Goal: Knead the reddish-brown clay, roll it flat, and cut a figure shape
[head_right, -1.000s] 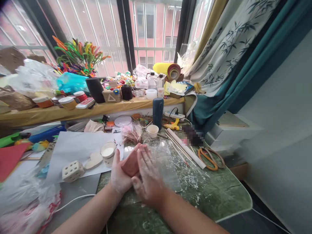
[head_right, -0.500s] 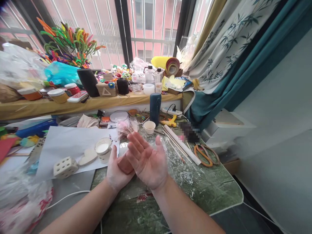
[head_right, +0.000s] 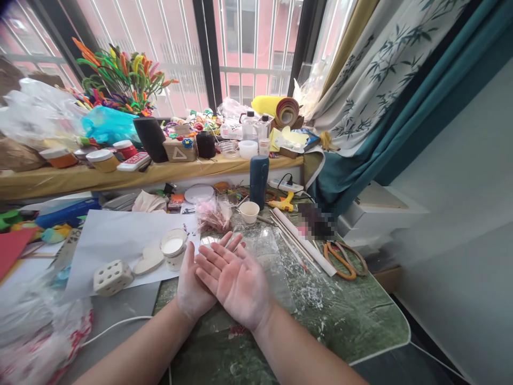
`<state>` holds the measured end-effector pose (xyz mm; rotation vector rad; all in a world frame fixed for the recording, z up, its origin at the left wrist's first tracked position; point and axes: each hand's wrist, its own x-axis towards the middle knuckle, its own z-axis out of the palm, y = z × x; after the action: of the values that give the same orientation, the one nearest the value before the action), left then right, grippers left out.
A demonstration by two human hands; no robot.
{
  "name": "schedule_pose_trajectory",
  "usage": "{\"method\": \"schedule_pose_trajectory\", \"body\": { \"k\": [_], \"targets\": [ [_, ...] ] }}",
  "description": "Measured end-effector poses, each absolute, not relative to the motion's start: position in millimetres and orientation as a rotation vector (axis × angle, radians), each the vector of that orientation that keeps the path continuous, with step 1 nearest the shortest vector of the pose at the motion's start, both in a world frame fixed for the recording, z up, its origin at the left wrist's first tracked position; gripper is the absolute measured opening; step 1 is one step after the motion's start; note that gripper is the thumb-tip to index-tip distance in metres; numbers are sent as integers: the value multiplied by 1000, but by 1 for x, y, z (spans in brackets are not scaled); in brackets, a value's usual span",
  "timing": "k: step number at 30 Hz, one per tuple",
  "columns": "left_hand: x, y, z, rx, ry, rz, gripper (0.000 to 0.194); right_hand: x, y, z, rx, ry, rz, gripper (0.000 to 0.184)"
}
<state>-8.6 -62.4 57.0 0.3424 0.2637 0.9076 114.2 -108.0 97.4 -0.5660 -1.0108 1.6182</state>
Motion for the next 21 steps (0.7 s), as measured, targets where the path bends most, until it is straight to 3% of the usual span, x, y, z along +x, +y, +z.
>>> {"method": "schedule_pose_trajectory", "body": {
  "k": [8, 14, 21],
  "targets": [
    [-13, -62, 54, 338, 255, 892, 83, 134, -101, 88, -480, -926, 1774, 92],
    [-8, -60, 54, 326, 219, 901, 90, 128, -107, 92, -432, -939, 1882, 88],
    [-10, -56, 55, 422, 446, 1028, 80, 130, -89, 73, -472, -501, 1765, 49]
  ]
}}
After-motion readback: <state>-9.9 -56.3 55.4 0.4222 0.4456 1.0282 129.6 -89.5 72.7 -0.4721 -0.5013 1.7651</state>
